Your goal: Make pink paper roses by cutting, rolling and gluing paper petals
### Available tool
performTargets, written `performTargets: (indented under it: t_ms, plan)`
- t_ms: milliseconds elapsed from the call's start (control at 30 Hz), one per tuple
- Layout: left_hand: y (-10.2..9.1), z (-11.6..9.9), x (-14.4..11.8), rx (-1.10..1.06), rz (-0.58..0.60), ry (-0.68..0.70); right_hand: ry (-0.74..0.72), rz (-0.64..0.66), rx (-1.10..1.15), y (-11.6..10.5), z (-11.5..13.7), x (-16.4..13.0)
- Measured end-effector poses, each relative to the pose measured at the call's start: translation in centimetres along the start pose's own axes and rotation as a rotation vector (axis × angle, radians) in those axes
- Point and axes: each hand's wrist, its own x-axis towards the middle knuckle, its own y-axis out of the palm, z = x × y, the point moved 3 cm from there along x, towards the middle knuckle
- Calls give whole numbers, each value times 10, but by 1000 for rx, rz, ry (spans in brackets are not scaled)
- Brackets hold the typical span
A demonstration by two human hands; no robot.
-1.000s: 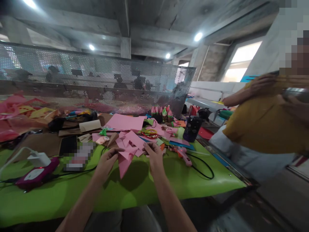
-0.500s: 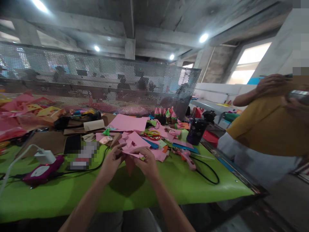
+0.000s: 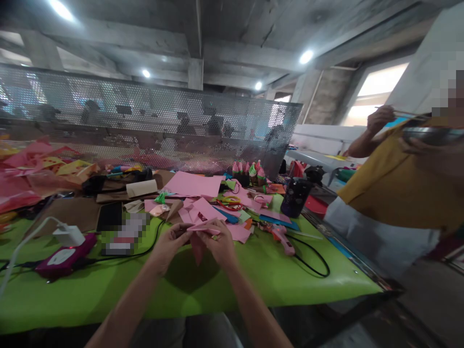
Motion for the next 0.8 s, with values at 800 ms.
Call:
performTargets:
  t_ms: [800]
  plan:
    - [-6, -5, 1, 63, -142, 93, 305, -146, 198, -2, -23, -3]
